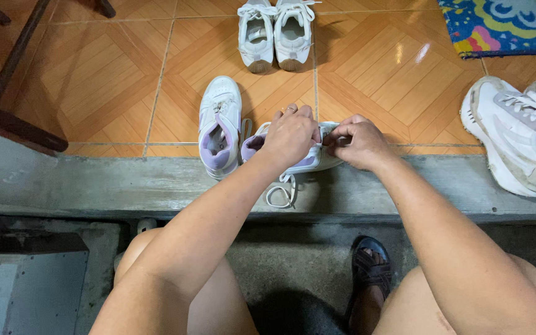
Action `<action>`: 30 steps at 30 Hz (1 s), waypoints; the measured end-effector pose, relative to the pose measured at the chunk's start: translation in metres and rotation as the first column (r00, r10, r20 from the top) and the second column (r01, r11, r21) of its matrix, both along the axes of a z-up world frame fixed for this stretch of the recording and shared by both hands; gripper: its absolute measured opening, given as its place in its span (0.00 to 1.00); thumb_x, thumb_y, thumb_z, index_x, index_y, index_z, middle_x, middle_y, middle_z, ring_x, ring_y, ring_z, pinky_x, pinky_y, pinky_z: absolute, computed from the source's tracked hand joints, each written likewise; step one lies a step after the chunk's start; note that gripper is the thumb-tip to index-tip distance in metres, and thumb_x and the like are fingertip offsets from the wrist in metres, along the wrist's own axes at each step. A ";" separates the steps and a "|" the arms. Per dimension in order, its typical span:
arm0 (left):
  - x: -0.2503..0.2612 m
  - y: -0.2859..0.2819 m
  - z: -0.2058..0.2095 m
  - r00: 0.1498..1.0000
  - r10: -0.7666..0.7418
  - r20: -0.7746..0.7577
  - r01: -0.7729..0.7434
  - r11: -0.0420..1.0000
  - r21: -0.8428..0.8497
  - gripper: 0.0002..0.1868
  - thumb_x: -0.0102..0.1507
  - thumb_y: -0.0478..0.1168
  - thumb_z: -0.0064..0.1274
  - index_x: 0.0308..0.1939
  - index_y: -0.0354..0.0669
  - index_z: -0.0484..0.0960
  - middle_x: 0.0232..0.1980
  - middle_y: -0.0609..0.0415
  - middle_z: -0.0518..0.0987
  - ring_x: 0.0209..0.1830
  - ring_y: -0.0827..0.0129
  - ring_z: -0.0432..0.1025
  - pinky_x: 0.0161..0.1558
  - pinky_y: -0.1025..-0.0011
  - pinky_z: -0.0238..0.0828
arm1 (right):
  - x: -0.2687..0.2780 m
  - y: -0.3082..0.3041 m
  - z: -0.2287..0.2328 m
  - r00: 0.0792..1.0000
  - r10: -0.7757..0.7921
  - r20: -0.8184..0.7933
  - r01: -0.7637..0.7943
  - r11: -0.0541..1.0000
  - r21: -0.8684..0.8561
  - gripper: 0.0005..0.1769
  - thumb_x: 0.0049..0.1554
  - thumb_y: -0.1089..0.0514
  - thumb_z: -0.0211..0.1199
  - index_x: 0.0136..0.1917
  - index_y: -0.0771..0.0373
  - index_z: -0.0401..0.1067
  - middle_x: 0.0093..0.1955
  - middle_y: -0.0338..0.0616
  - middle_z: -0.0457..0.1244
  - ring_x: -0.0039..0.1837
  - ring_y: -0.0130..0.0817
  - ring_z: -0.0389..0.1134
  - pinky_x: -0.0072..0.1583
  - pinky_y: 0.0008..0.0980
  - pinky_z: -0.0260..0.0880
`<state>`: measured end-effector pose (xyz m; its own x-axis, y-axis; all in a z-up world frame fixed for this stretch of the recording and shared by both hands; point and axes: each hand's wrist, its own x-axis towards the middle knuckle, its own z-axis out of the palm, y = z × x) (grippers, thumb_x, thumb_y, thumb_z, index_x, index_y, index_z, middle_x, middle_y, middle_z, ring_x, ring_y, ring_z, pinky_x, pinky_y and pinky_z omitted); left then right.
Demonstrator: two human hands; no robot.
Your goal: The person removes the laces from a white sneaker and then re-laces it by threading the laces through the eyelets and tying a knot. The task is performed on a single shoe while other shoes remain on the floor.
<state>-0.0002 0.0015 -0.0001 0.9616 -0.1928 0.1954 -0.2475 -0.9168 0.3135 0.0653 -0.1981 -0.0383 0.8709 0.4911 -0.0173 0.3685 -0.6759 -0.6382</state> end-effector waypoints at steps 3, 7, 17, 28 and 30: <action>0.000 0.001 -0.001 1.000 -0.004 -0.003 0.004 1.000 -0.029 0.03 0.52 0.39 0.65 0.28 0.54 0.88 0.46 0.54 0.77 0.54 0.55 0.70 0.52 0.55 0.66 | 0.000 0.001 0.000 1.000 -0.006 0.021 0.006 1.000 0.012 0.16 0.43 0.52 0.77 0.46 0.53 0.83 0.54 0.42 0.66 0.56 0.36 0.69 0.58 0.35 0.71; 0.000 0.002 -0.005 1.000 -0.007 0.008 0.007 0.998 -0.066 0.03 0.52 0.37 0.65 0.28 0.52 0.87 0.46 0.54 0.77 0.54 0.54 0.70 0.53 0.55 0.66 | -0.002 0.006 -0.001 0.997 -0.068 0.033 0.069 0.997 -0.039 0.15 0.41 0.51 0.76 0.44 0.52 0.84 0.53 0.43 0.66 0.57 0.38 0.68 0.59 0.36 0.70; 0.002 0.008 -0.010 0.999 -0.044 0.016 0.045 0.993 -0.107 0.04 0.49 0.37 0.66 0.26 0.54 0.88 0.44 0.56 0.77 0.54 0.55 0.70 0.54 0.57 0.67 | -0.005 0.015 -0.007 0.988 -0.145 0.043 0.147 0.988 -0.047 0.14 0.43 0.48 0.75 0.44 0.49 0.84 0.53 0.46 0.65 0.59 0.42 0.67 0.62 0.37 0.68; 0.010 0.017 -0.010 0.997 -0.071 0.006 0.071 0.972 -0.224 0.05 0.51 0.38 0.66 0.30 0.52 0.87 0.41 0.54 0.80 0.49 0.54 0.73 0.53 0.56 0.71 | 0.000 0.013 -0.028 0.981 -0.166 0.102 0.169 0.985 -0.018 0.13 0.48 0.48 0.73 0.46 0.54 0.83 0.58 0.49 0.66 0.63 0.45 0.64 0.64 0.39 0.65; 0.014 0.024 -0.007 1.000 -0.031 -0.007 0.027 0.958 -0.285 0.06 0.54 0.39 0.64 0.35 0.51 0.86 0.41 0.54 0.82 0.47 0.53 0.75 0.52 0.56 0.72 | 0.003 0.009 -0.020 0.988 -0.047 0.148 0.052 0.998 -0.025 0.14 0.46 0.51 0.74 0.46 0.54 0.83 0.56 0.49 0.66 0.60 0.43 0.67 0.62 0.38 0.68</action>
